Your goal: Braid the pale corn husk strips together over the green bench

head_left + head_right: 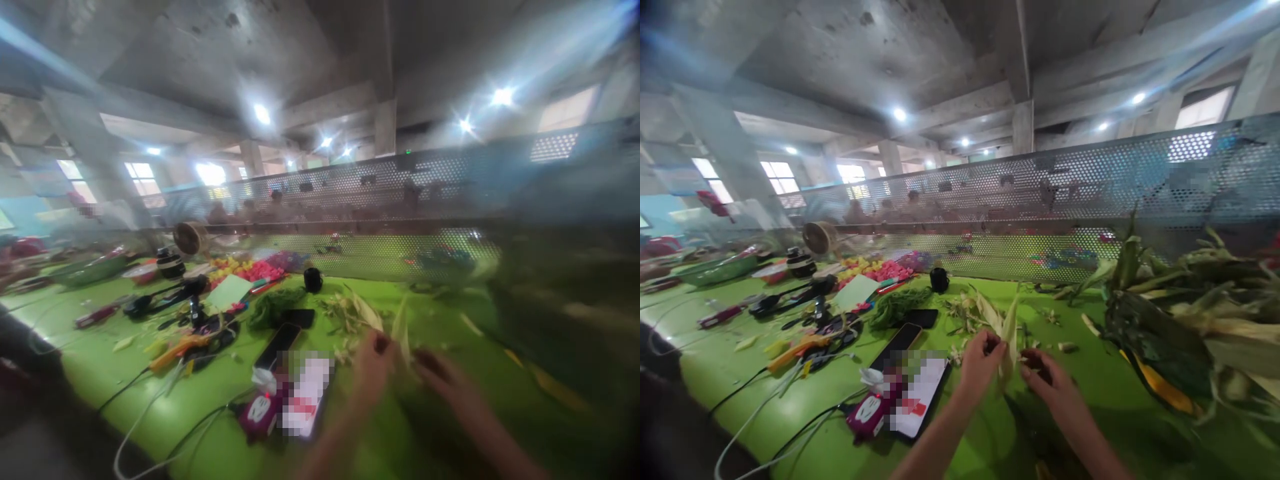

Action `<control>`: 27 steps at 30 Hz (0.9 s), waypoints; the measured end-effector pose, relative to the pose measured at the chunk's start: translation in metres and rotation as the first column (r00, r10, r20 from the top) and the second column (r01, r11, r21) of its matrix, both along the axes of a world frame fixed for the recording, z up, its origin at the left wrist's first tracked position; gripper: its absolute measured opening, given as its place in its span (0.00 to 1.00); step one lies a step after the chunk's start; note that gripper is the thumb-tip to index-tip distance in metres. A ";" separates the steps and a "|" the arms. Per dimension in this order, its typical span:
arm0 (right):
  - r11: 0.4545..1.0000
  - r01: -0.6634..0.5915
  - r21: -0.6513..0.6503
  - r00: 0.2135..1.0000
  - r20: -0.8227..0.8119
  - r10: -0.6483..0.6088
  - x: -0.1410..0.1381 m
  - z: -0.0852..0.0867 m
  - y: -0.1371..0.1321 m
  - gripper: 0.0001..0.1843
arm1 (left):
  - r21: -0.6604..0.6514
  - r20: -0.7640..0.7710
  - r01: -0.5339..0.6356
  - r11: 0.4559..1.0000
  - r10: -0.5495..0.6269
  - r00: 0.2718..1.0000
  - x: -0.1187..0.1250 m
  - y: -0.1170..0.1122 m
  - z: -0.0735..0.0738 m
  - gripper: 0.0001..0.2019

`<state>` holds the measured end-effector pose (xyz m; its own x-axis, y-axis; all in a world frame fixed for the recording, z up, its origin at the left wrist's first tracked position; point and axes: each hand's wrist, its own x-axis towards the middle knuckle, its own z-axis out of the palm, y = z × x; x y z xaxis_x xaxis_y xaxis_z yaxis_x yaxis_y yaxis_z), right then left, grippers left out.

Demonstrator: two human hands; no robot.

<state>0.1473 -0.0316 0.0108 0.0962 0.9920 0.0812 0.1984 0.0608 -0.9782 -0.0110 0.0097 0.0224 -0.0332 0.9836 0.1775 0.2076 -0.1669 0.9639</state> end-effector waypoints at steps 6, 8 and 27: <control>0.989 0.137 -0.050 0.981 0.144 -0.129 -0.009 0.021 -0.011 0.16 | 0.010 0.014 0.145 0.989 -0.145 0.989 0.012 -0.020 0.004 0.05; 0.987 0.149 -0.054 0.978 0.159 -0.138 -0.008 0.027 -0.012 0.15 | -0.045 0.016 0.194 0.980 -0.194 0.981 0.013 -0.020 0.004 0.05; 0.991 0.130 0.017 0.958 0.257 -0.130 -0.003 0.009 -0.011 0.12 | -0.007 0.013 0.184 0.983 -0.184 0.983 0.015 -0.023 -0.004 0.07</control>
<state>0.1439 -0.0424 0.0200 0.2004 0.9723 0.1204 0.4489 0.0181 -0.8934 0.0041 -0.0138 0.0186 0.1464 0.9746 0.1697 0.1625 -0.1929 0.9677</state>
